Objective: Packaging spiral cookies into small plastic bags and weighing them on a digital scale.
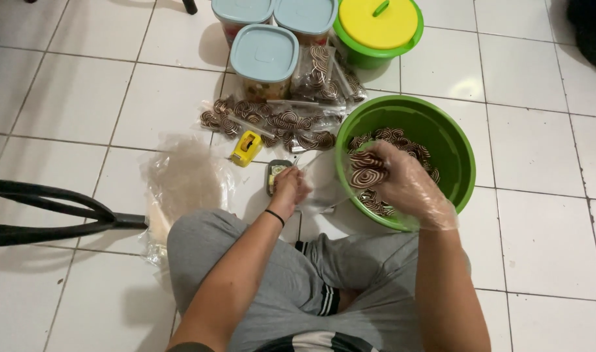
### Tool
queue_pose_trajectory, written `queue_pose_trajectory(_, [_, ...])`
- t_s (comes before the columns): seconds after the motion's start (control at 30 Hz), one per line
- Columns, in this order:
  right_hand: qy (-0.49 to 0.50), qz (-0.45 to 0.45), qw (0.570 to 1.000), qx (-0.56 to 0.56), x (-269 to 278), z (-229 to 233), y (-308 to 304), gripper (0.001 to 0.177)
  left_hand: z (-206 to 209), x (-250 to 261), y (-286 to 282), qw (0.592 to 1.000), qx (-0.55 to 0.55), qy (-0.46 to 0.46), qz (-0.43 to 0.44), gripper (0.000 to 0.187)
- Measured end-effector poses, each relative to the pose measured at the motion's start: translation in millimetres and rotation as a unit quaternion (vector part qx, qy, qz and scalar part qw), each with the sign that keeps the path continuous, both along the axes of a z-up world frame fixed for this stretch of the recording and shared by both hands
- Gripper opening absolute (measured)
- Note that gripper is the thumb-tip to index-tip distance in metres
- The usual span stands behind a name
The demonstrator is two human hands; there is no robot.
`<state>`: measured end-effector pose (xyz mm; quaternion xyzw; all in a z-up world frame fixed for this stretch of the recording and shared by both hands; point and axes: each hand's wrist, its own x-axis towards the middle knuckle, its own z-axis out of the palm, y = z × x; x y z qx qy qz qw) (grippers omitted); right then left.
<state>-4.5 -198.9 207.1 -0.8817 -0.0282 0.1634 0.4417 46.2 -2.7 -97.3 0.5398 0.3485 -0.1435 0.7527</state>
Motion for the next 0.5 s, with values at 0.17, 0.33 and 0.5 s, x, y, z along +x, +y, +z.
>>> queue_pose_trajectory(0.17, [-0.026,0.054,0.990,-0.128,9,3,25,0.051,27,-4,-1,0.996,-0.092,-0.010,0.010,0.021])
queue_pose_trajectory(0.33, [-0.032,0.066,0.986,-0.150,10,16,36,0.052,32,-4,-3,0.980,-0.188,-0.066,-0.008,0.023])
queue_pose_trajectory(0.5, [0.014,0.068,0.986,-0.149,13,30,43,0.045,35,-9,-5,0.960,-0.266,-0.087,0.000,0.025])
